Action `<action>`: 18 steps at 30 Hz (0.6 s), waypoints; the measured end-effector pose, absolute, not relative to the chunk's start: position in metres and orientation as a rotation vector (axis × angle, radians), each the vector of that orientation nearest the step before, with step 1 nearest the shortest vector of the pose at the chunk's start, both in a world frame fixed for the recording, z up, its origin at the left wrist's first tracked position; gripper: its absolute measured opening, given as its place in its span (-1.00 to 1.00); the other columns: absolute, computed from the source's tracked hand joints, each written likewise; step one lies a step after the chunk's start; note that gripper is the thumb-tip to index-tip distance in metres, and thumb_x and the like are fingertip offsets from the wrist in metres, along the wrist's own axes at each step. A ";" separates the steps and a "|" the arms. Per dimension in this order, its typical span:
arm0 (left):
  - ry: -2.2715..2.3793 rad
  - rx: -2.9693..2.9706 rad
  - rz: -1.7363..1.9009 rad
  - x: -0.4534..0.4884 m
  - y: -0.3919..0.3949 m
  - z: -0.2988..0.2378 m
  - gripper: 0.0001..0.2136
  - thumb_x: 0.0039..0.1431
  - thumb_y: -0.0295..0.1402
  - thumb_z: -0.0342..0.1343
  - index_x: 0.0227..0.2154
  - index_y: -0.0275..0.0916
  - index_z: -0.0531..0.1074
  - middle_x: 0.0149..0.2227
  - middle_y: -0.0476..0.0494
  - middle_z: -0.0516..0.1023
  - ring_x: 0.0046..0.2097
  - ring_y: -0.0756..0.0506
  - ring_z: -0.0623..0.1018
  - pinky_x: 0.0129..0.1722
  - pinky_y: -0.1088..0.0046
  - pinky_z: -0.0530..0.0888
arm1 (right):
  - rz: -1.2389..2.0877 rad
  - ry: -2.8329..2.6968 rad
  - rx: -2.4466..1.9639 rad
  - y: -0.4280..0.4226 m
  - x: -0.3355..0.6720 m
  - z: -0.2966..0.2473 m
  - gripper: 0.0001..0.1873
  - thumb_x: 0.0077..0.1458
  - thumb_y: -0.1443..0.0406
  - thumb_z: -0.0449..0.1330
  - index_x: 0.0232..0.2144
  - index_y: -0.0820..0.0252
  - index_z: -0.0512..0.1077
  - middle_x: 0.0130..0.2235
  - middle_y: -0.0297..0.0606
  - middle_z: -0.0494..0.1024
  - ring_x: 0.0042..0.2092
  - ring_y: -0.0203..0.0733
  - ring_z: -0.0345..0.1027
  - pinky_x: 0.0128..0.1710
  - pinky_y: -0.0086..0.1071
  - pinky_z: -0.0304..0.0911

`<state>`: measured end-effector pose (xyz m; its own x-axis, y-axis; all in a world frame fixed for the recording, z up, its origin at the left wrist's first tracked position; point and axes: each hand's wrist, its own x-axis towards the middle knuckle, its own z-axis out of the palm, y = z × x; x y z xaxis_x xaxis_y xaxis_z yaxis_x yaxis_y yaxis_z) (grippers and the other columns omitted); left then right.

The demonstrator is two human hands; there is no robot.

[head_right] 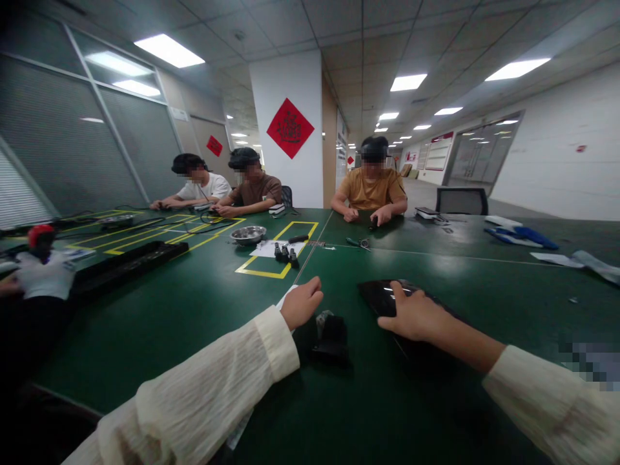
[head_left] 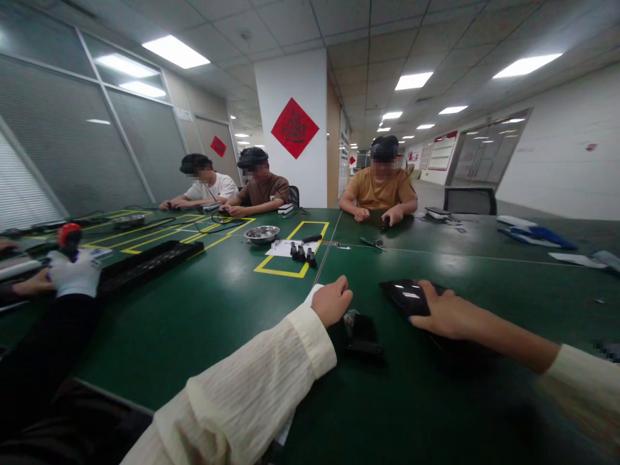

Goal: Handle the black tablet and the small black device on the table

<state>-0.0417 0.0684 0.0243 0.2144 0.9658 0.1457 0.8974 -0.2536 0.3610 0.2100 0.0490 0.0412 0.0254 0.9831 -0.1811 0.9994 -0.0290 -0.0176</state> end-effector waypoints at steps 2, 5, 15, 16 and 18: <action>1.779 2.277 0.517 -0.042 0.068 0.025 -0.88 0.15 -0.31 -0.19 -0.38 -0.15 0.23 -0.40 -0.04 0.46 -0.31 -0.12 0.46 -0.41 0.44 0.19 | -0.182 2.086 2.113 0.041 0.191 0.041 0.04 -0.12 -0.19 0.01 0.26 0.25 -0.18 0.05 0.26 0.26 -0.06 0.22 0.33 -0.20 -0.10 0.22; 1.780 2.264 0.534 -0.042 0.068 0.025 -0.89 0.13 -0.35 -0.18 -0.34 -0.15 0.23 -0.40 -0.03 0.46 -0.31 -0.11 0.47 -0.40 0.44 0.20 | -0.167 2.048 2.061 0.029 0.165 0.044 0.03 -0.14 -0.22 -0.01 0.26 0.20 -0.11 0.05 0.23 0.28 -0.07 0.25 0.34 -0.24 -0.05 0.23; 1.777 2.281 0.571 -0.042 0.068 0.024 -0.87 0.11 -0.36 -0.16 -0.28 -0.12 0.24 -0.40 -0.04 0.48 -0.33 -0.13 0.48 -0.39 0.43 0.23 | -0.042 2.214 2.260 0.089 0.245 0.085 -0.31 0.17 -0.02 -0.18 0.02 0.49 0.27 -0.20 0.17 0.50 -0.18 0.06 0.42 -0.23 -0.24 0.22; 1.775 2.289 0.574 -0.041 0.069 0.024 -0.86 0.11 -0.35 -0.16 -0.27 -0.12 0.24 -0.41 -0.03 0.48 -0.33 -0.13 0.48 -0.40 0.43 0.23 | 0.022 2.154 2.352 0.102 0.273 0.092 -0.31 0.19 0.03 -0.19 0.02 0.59 0.25 -0.16 0.27 0.47 -0.16 0.11 0.41 -0.24 -0.22 0.21; 1.777 2.301 0.580 -0.041 0.069 0.022 -0.85 0.12 -0.34 -0.16 -0.25 -0.12 0.24 -0.42 -0.03 0.48 -0.34 -0.13 0.48 -0.40 0.44 0.23 | 0.182 2.032 2.524 0.120 0.330 0.101 -0.38 0.20 0.17 -0.13 0.00 0.77 0.23 -0.11 0.44 0.39 -0.12 0.15 0.39 -0.26 -0.21 0.19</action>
<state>-0.0410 0.0694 0.0220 0.2109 0.9577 0.1958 0.8887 -0.2713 0.3697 0.3302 0.1196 0.1012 0.2118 0.9654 0.1520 0.9771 -0.2127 -0.0110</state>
